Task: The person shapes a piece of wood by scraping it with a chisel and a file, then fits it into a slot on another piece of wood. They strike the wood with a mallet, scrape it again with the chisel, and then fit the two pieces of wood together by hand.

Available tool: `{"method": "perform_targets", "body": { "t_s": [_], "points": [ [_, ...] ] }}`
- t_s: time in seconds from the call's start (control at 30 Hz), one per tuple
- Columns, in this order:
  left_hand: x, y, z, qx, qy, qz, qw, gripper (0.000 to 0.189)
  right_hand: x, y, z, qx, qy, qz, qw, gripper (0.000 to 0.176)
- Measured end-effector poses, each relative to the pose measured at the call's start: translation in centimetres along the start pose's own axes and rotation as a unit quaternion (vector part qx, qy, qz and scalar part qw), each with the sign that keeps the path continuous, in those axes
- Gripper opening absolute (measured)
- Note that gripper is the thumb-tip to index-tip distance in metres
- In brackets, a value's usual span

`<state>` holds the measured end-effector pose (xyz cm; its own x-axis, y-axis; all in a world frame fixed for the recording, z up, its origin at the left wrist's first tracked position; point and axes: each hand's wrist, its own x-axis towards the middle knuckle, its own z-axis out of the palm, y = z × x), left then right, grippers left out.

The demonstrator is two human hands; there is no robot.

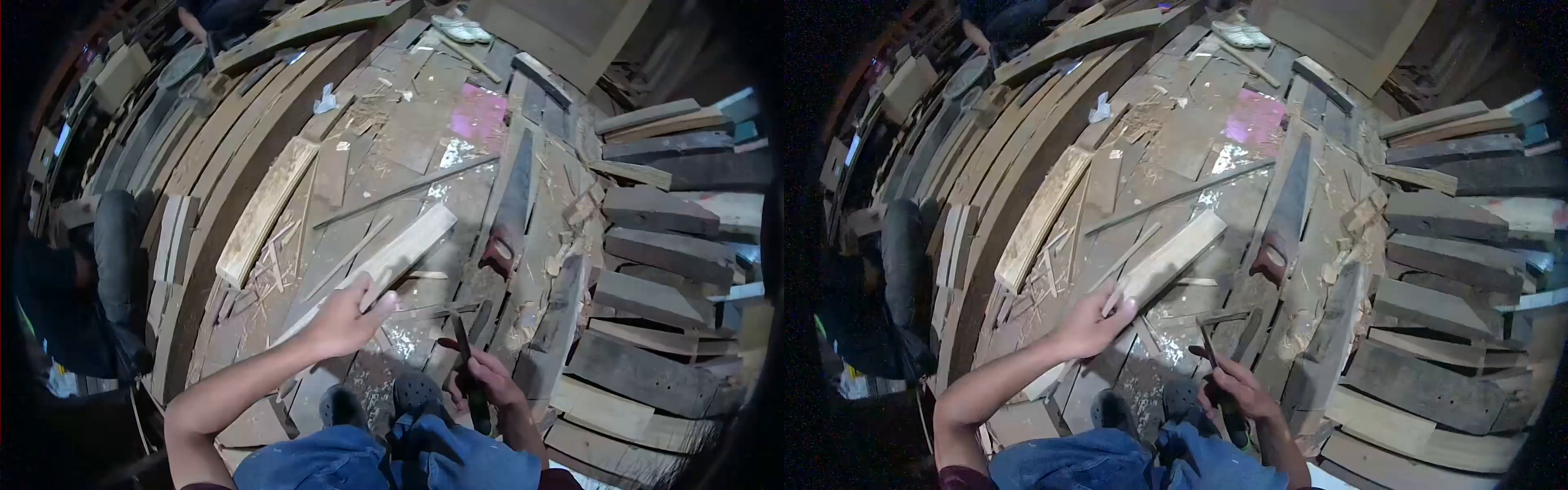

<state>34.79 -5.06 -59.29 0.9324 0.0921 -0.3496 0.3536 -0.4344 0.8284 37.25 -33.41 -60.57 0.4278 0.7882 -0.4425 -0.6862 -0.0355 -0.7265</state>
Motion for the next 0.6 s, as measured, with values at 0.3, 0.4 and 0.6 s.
{"method": "perform_targets", "body": {
  "t_s": [0.3,0.4,0.6],
  "points": [
    [-0.6,1.3,0.8,0.017,-0.11,-0.06,0.992,0.022,3.7,-1.0,1.7,-0.178,0.07,-0.105,0.976,0.052],
    [-0.9,-0.3,2.1,0.009,-0.104,-0.003,0.995,0.022,3.8,-2.0,2.6,-0.117,0.077,-0.07,0.988,0.053],
    [-1.6,1.7,1.8,-0.036,-0.077,-0.01,0.996,0.02,3.5,-2.5,4.0,-0.114,0.109,-0.042,0.987,0.03]
  ]
}}
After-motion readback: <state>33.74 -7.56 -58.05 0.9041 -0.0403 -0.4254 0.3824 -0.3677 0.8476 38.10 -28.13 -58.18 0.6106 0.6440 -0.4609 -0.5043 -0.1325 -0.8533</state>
